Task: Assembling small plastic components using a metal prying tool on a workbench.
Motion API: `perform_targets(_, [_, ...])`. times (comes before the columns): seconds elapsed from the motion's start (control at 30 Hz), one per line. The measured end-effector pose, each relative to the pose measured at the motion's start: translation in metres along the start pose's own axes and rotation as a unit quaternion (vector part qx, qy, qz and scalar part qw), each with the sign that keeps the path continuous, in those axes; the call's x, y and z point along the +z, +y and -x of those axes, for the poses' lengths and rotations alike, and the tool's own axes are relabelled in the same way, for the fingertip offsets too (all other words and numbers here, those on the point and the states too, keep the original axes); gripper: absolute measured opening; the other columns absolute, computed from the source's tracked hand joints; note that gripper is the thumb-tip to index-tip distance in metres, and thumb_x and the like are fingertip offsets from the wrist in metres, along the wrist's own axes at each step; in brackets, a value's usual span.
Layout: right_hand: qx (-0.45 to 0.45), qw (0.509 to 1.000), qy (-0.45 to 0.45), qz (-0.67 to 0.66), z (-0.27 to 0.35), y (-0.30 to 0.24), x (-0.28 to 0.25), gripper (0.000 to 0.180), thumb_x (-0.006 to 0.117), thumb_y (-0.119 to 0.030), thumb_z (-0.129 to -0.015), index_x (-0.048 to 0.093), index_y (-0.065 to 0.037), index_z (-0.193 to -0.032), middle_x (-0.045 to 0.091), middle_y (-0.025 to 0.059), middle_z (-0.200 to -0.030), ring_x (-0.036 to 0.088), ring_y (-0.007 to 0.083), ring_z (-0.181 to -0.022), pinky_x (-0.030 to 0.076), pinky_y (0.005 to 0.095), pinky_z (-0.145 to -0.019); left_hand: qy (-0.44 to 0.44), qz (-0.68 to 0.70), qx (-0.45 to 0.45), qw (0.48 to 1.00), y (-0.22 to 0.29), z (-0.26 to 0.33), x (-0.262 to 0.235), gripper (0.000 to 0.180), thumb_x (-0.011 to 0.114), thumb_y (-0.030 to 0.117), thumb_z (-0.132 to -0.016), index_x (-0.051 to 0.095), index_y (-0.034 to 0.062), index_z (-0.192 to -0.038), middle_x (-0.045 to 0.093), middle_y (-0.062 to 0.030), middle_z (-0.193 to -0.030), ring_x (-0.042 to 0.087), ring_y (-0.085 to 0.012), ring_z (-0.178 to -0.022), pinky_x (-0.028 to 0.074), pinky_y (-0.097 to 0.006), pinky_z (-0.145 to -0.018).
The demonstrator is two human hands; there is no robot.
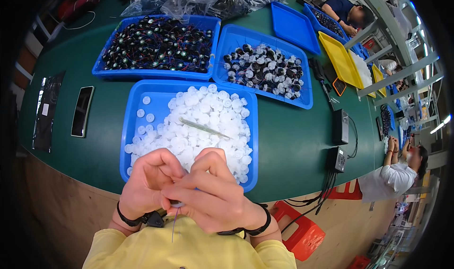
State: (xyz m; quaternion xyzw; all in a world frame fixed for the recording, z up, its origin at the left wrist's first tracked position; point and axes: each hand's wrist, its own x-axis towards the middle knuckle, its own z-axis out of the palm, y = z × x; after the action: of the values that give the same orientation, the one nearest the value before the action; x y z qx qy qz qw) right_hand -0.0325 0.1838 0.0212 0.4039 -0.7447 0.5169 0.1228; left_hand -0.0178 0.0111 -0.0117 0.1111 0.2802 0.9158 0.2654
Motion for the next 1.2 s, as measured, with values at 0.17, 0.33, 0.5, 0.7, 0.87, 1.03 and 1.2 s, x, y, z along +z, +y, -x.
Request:
perform_targets(0.17, [0.018,0.999,0.018,-0.041,-0.002,0.000,0.003,0.028,0.071,-0.007,-0.055,0.066,-0.002,-0.082,0.059,0.0039,-0.080,0.041,0.0212,-0.069,0.035,0.0350,-0.064,0.022,-0.003,0.002,1.000,0.001,-0.001,0.005,0.049,0.069,-0.006,-0.071,0.040,-0.0024,-0.111,0.059,-0.0147,-0.098,0.059,-0.0174,-0.090,0.048,-0.030,-0.078])
perform_targets(0.33, [-0.027,0.999,0.024,0.027,0.005,0.000,0.000,0.028,0.068,-0.008,-0.054,0.065,0.000,-0.080,0.059,0.0052,-0.080,0.042,0.0216,-0.067,0.033,0.0365,-0.064,0.048,-0.064,-0.005,0.997,0.010,-0.005,0.018,0.050,0.070,-0.007,-0.069,0.041,-0.0029,-0.110,0.056,-0.0128,-0.099,0.056,-0.0169,-0.094,0.049,-0.029,-0.078])
perform_targets(0.5, [-0.041,0.991,-0.041,0.124,0.007,0.001,-0.003,0.033,0.068,-0.012,-0.051,0.065,-0.001,-0.082,0.058,0.0032,-0.080,0.045,0.0201,-0.068,0.031,0.0360,-0.068,0.022,-0.058,-0.042,0.997,0.008,-0.002,0.004,0.047,0.068,-0.008,-0.069,0.044,-0.0037,-0.109,0.056,-0.0116,-0.099,0.056,-0.0171,-0.094,0.049,-0.029,-0.078])
perform_targets(0.7, [0.007,0.999,-0.019,0.030,0.002,0.004,-0.005,0.033,0.071,-0.017,-0.056,0.065,-0.004,-0.086,0.059,0.0023,-0.083,0.046,0.0189,-0.070,0.031,0.0339,-0.068,-0.003,0.006,-0.027,1.000,0.001,-0.002,-0.007,0.046,0.066,-0.006,-0.072,0.042,-0.0047,-0.112,0.059,-0.0154,-0.103,0.057,-0.0175,-0.094,0.049,-0.028,-0.078])
perform_targets(0.87, [0.029,0.998,0.032,0.036,0.013,0.002,-0.004,0.032,0.072,-0.015,-0.054,0.066,-0.002,-0.083,0.059,0.0045,-0.080,0.045,0.0193,-0.067,0.031,0.0332,-0.065,0.010,0.015,-0.052,0.998,-0.006,-0.007,0.001,0.043,0.060,-0.007,-0.077,0.040,-0.0057,-0.114,0.057,-0.0181,-0.107,0.057,-0.0183,-0.097,0.048,-0.030,-0.081])
perform_targets(1.03, [0.027,0.995,0.034,0.091,0.012,0.000,-0.004,0.030,0.073,-0.011,-0.053,0.066,-0.001,-0.080,0.059,0.0057,-0.075,0.042,0.0200,-0.060,0.032,0.0302,-0.057,0.070,-0.025,-0.084,0.994,0.005,-0.011,0.014,0.043,0.058,-0.007,-0.078,0.039,-0.0050,-0.117,0.057,-0.0172,-0.108,0.057,-0.0182,-0.095,0.047,-0.031,-0.083])
perform_targets(1.2, [0.064,0.992,0.012,0.111,0.004,0.018,-0.034,0.028,0.074,-0.010,-0.055,0.067,-0.002,-0.080,0.056,0.0047,-0.068,0.043,0.0206,-0.060,0.035,0.0301,-0.055,0.140,-0.308,0.068,0.939,0.024,0.006,-0.024,0.026,0.058,-0.005,-0.078,0.052,-0.0027,-0.103,0.060,-0.0142,-0.099,0.057,-0.0175,-0.091,0.046,-0.029,-0.079])
